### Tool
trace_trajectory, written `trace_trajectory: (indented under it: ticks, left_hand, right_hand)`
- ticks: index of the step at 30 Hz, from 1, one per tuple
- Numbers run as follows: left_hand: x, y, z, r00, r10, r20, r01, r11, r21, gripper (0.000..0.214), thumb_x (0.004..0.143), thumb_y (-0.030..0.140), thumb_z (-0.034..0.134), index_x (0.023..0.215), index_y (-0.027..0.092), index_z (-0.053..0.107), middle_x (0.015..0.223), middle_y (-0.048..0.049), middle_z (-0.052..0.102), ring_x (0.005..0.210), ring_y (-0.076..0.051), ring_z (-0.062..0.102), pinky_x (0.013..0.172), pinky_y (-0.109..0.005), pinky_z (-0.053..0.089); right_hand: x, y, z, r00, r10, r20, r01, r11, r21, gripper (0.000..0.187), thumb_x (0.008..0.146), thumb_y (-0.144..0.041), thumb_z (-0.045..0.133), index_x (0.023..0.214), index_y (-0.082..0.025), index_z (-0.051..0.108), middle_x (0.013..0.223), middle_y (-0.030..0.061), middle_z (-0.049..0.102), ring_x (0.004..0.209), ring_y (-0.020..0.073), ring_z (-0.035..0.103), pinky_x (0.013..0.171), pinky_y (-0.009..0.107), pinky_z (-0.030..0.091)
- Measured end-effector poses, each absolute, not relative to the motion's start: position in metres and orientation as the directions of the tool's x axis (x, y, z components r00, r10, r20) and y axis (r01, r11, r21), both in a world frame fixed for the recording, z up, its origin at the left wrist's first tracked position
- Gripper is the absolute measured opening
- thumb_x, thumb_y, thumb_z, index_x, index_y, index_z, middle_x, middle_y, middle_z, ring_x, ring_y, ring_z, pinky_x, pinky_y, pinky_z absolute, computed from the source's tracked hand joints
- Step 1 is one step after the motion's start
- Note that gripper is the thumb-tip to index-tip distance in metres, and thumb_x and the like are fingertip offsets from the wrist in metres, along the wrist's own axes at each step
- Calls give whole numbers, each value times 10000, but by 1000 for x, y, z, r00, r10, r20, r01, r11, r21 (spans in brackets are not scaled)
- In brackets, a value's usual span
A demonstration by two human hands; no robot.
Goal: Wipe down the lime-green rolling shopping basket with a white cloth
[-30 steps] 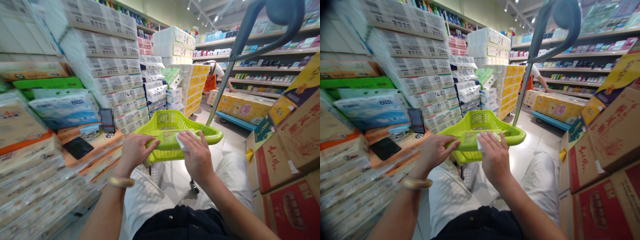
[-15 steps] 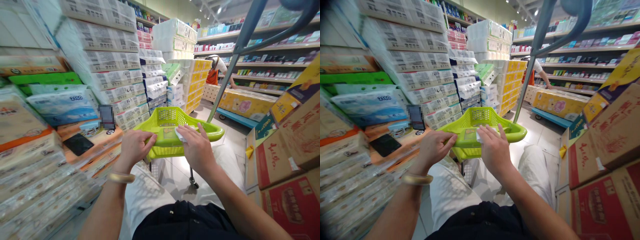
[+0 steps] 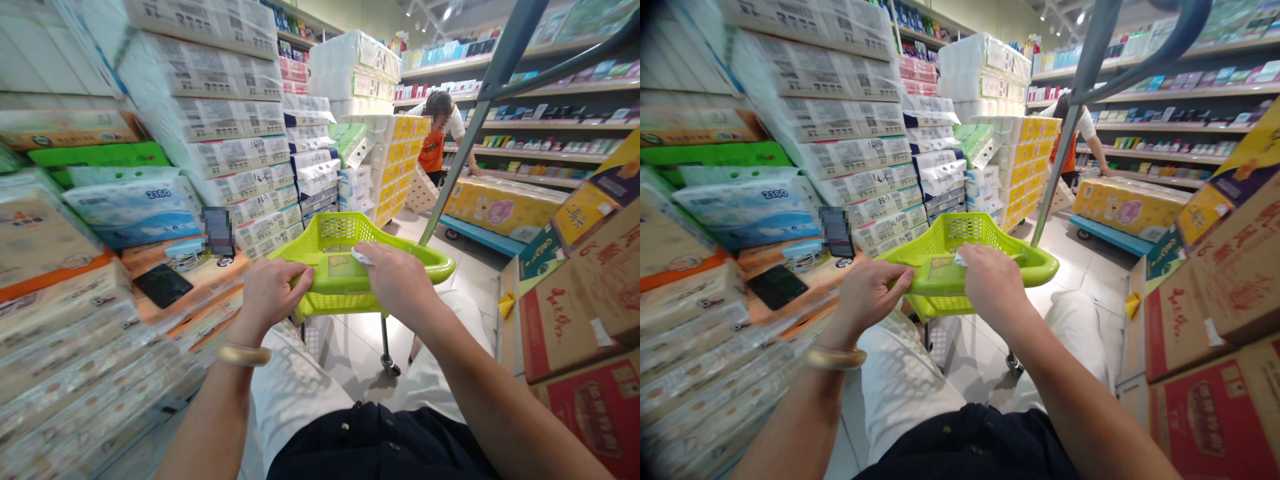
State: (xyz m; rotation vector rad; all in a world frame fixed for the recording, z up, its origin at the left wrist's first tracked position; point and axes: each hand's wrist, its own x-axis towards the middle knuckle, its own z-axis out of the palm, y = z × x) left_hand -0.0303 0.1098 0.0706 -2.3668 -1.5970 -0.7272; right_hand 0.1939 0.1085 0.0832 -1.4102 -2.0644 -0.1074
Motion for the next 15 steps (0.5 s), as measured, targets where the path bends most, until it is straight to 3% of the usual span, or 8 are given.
trace_trajectory:
  ticks: [6, 15]
  left_hand:
    - [-30, 109, 71, 315, 812, 491, 910, -406, 88, 522, 962, 470, 342, 686, 210, 701, 608, -37, 636, 602, -164, 522, 598, -300, 260]
    - [-31, 110, 69, 309, 803, 509, 910, -405, 85, 525, 956, 485, 345, 694, 214, 711, 626, -39, 648, 618, -172, 533, 604, -303, 277]
  right_hand:
    - [160, 104, 81, -475, 648, 595, 672, 704, -231, 347, 874, -47, 488, 1101, -191, 708, 1226, 88, 710, 1195, 219, 636, 1032, 367, 500]
    - [204, 98, 63, -211, 721, 660, 800, 515, -306, 422, 835, -24, 480, 1166, -160, 703, 1253, 105, 694, 1201, 254, 638, 1062, 439, 499]
